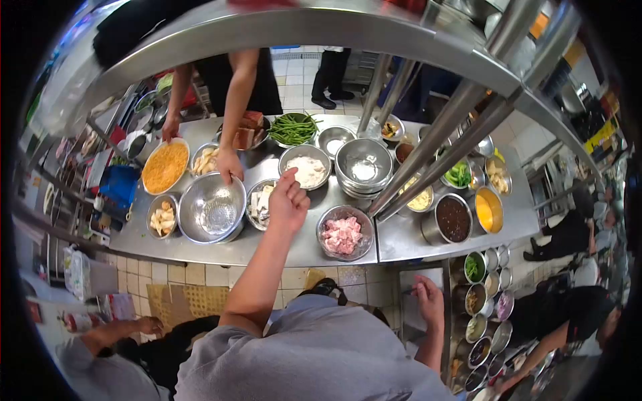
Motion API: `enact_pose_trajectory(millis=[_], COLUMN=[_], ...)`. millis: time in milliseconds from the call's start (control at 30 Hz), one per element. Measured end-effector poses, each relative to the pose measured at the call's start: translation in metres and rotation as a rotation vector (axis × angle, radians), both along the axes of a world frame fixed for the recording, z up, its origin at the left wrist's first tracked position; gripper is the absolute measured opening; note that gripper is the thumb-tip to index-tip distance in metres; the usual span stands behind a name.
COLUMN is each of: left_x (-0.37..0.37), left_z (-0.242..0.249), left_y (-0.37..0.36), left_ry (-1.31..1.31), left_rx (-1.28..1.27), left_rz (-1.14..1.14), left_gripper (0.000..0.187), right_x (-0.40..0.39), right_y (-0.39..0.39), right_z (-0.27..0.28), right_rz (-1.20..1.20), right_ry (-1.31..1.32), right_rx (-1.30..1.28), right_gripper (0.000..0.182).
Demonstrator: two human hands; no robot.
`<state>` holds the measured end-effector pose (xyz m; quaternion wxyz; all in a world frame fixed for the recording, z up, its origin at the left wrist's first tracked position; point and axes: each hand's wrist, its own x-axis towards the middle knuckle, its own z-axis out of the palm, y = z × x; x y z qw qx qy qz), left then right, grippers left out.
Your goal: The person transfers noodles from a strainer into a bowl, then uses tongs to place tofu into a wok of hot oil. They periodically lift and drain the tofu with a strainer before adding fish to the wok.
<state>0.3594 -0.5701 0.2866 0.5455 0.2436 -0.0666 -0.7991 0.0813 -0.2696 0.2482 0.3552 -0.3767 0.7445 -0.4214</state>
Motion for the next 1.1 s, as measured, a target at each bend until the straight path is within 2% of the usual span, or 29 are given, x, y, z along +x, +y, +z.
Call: enact_pose_trajectory(millis=[100, 133, 167, 200, 233, 267, 300, 367, 500, 567, 600, 633, 667, 700, 733, 767, 833, 900, 967, 1000, 1033, 1067, 1100], left_x=[-0.012, -0.015, -0.018, -0.026, -0.07, -0.059, -0.061, -0.092, -0.156, -0.187, -0.196, -0.204, -0.21, -0.217, -0.227, -0.235, -0.242, -0.254, -0.254, -0.253, -0.251, -0.254, -0.255], left_z=[0.004, 0.004, 0.019, 0.028, 0.112, 0.068, 0.045, 0.052, 0.058, 0.041, 0.042, 0.041, 0.038, 0.033, 0.025, 0.011, -0.029, -0.11, -0.206, -0.247, -0.292, -0.353, -0.399], left_y=[0.026, 0.034, 0.05, 0.067, 0.11, 0.101, 0.098, 0.112, 0.165, 0.196, 0.214, 0.233, 0.251, 0.268, 0.287, 0.309, 0.36, 0.385, 0.37, 0.355, 0.333, 0.296, 0.268], left_ry=[0.172, 0.235, 0.156, 0.154, -0.205, 0.161, 0.309, 0.301, 0.246, 0.415, 0.465, 0.472, 0.478, 0.486, 0.492, 0.37, 0.037, -0.303, -0.617, -0.79, -0.962, -0.925, -0.912], left_rx=[-0.125, -0.182, -0.216, -0.263, 0.178, -0.596, -0.557, -0.512, -0.354, -0.445, -0.37, -0.37, -0.326, -0.283, -0.283, -0.332, -0.476, -0.351, -0.801, -1.085, -1.362, -1.784, -2.191], left_rz=[-0.243, -0.342, -0.421, -0.534, -0.238, -0.701, -0.881, -1.055, -1.261, -1.418, -1.484, -1.547, -1.632, -1.722, -1.806, -1.863, -1.977, -2.134, -2.132, -2.137, -2.096, -1.952, -1.701], left_gripper=[0.009, 0.012, 0.015, 0.021, 0.028, 0.03, 0.023, 0.015, 0.008, 0.011, 0.015, 0.015, 0.015, 0.016, 0.016, 0.015, 0.009, 0.006, 0.01, 0.011, 0.013, 0.016, 0.02], right_x=[0.016, 0.018, 0.017, 0.025, 0.027, 0.028, 0.035, 0.043, 0.057, 0.071, 0.084, 0.105, 0.133, 0.167, 0.199, 0.235, 0.287, 0.356, 0.411, 0.432, 0.452, 0.47, 0.487], right_y=[-0.011, -0.007, -0.008, 0.0, 0.002, 0.006, 0.01, 0.016, 0.066, 0.11, 0.136, 0.161, 0.183, 0.218, 0.246, 0.256, 0.267, 0.269, 0.263, 0.256, 0.254, 0.252, 0.248], right_z=[0.016, 0.008, 0.003, 0.004, 0.004, 0.009, 0.013, 0.01, 0.001, -0.053, -0.103, -0.149, -0.164, -0.215, -0.226, -0.23, -0.169, -0.214, -0.23, -0.225, -0.226, -0.226, -0.226], right_rz=[0.042, 0.1, 0.134, 0.123, 0.098, 0.076, 0.066, -0.073, -0.349, -0.64, -0.782, -1.033, -1.346, -1.412, -1.604, -1.809, -1.839, -1.992, -2.169, -2.326, -2.331, -2.463, -2.578], right_ry=[0.006, 0.031, 0.077, -0.014, -0.088, -0.076, -0.107, 0.067, -0.061, -0.357, -0.459, -0.539, -0.586, -0.805, -0.858, -0.943, -1.015, -0.932, -1.041, -1.176, -1.186, -1.288, -1.386], right_rx=[-0.088, -0.125, -0.178, -0.135, -0.12, -0.038, 0.06, -0.262, -0.106, -0.19, -0.253, -0.243, -0.212, -0.419, -0.336, -0.255, -0.168, -0.216, -0.447, -0.511, -0.491, -0.714, -0.958], right_gripper=[0.017, 0.019, 0.023, 0.027, 0.032, 0.033, 0.033, 0.031, 0.028, 0.026, 0.023, 0.022, 0.019, 0.018, 0.017, 0.016, 0.017, 0.015, 0.015, 0.013, 0.013, 0.013, 0.014])
